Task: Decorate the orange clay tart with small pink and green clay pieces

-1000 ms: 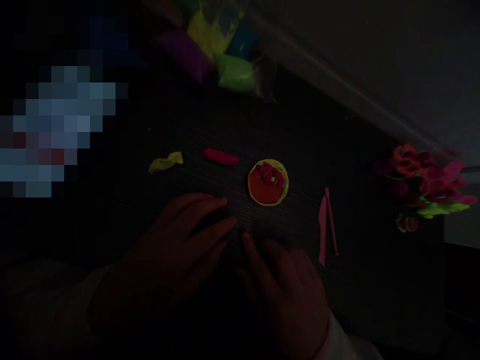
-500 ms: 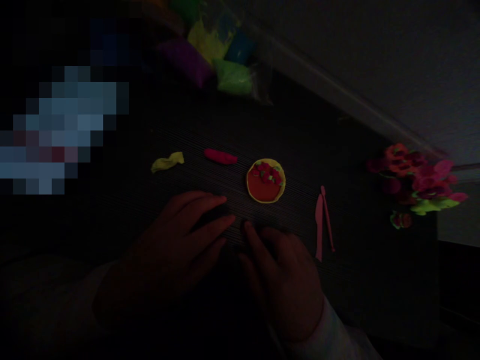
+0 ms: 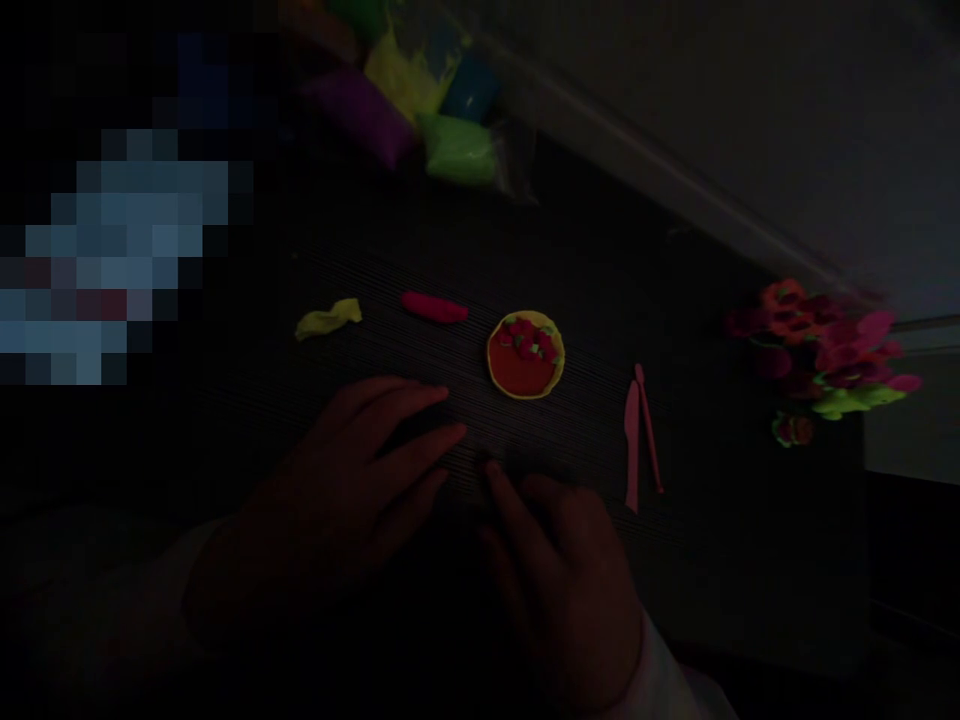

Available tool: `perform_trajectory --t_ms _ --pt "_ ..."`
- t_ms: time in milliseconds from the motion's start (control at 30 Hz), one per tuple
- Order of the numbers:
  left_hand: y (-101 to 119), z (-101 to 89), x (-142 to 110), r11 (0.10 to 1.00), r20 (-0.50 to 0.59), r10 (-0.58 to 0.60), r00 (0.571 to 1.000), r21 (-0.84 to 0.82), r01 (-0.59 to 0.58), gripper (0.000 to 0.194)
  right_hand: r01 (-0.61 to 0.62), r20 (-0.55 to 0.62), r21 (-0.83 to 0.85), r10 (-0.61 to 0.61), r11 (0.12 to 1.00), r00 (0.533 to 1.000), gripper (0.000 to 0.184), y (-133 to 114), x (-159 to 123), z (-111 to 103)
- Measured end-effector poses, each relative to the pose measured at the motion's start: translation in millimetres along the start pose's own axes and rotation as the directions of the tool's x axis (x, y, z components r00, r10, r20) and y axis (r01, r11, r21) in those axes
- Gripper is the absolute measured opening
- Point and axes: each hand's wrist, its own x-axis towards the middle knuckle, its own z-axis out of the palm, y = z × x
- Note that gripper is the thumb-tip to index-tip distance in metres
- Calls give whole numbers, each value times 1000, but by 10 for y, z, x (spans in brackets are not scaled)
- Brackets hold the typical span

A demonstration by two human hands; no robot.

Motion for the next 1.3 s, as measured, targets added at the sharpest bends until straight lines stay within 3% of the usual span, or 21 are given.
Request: perform_trajectory --t_ms 167,433,800,1067,1300 --pt "2 3 -1 1000 6 -3 1000 -9 3 28 -54 -37 37 55 998 998 46 50 3 -11" --pt "5 -5 -8 1000 18 -5 1000 -2 5 28 -139 -113 56 145 989 983 28 36 103 -47" --pt "-5 9 -14 1000 4 -4 1000 -15 4 28 -52 -62 145 62 988 996 18 18 328 -44" --pt "1 -6 -24 1000 25 4 1000 7 -4 29 -145 -32 277 161 950 987 10 -4 378 -75" --pt "-16 16 -19 1000 19 0 1000 10 -1 30 -173 -83 251 199 953 977 12 25 399 9"
